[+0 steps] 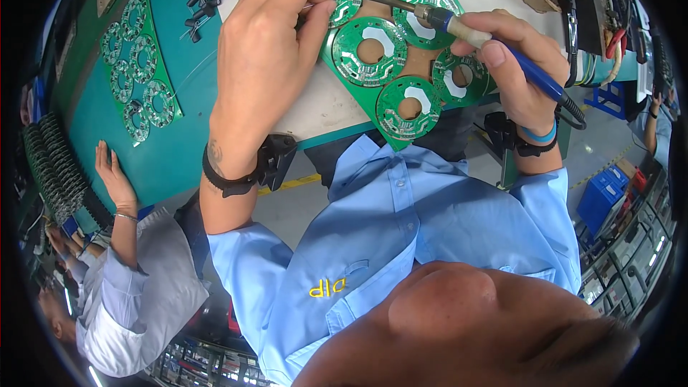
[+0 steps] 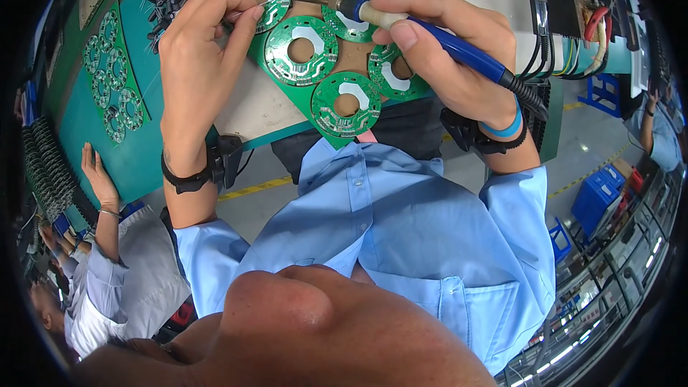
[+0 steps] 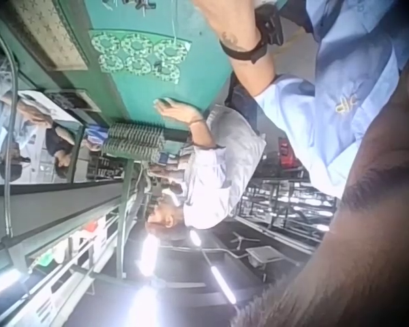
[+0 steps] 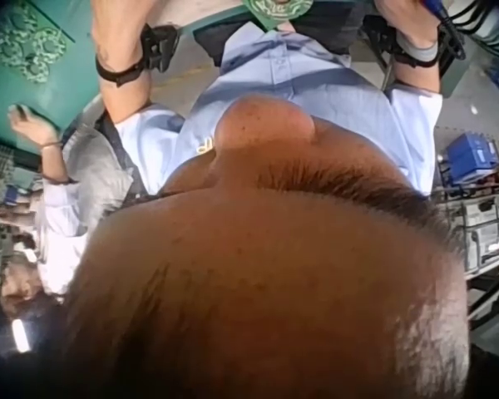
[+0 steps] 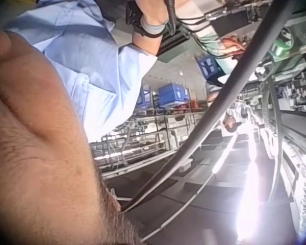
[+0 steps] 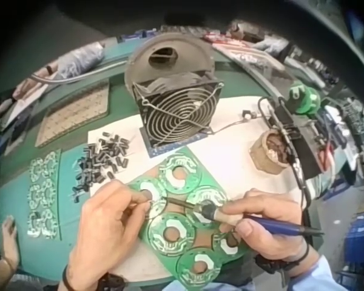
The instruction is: The person solders components onto a circuit board using a soldering iron and solder wire, then sets the iron aside to pick up a different circuit board and continues soldering.
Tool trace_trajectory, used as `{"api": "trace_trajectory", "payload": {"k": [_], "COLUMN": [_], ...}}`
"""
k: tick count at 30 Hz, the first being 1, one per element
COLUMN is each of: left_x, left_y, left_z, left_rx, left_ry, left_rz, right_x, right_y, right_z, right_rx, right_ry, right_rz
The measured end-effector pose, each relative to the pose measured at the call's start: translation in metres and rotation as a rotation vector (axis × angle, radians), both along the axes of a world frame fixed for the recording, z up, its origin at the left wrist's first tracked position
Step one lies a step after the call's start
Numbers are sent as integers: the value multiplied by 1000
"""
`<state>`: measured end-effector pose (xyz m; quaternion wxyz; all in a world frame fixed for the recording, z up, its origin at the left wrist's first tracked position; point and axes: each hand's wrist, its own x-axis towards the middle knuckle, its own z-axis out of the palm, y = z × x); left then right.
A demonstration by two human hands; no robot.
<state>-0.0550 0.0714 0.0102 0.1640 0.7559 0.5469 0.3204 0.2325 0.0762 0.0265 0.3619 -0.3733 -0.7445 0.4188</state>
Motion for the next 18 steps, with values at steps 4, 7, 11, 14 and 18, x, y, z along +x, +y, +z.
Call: {"api": "trace_trajectory", "payload": {"k": [4, 7, 11, 14, 18], "left_x": [1, 1, 0, 0, -1], "left_y": [1, 2, 3, 7, 3], "left_z": [5, 6, 4, 0, 1], "left_rx": [-4, -34, -28, 25, 63], "left_ry": [-11, 39, 31, 10, 25], "left_rz": [-12, 12, 1, 0, -7], "right_x": [14, 29, 38, 42, 29], "right_y": [-6, -23, -35, -36, -34], "right_z": [5, -1, -16, -14, -7], "right_rx": [9, 143, 168, 112, 175], "right_ry": [25, 112, -96, -64, 47], "right_rz": [39, -207, -730, -695, -548]}}
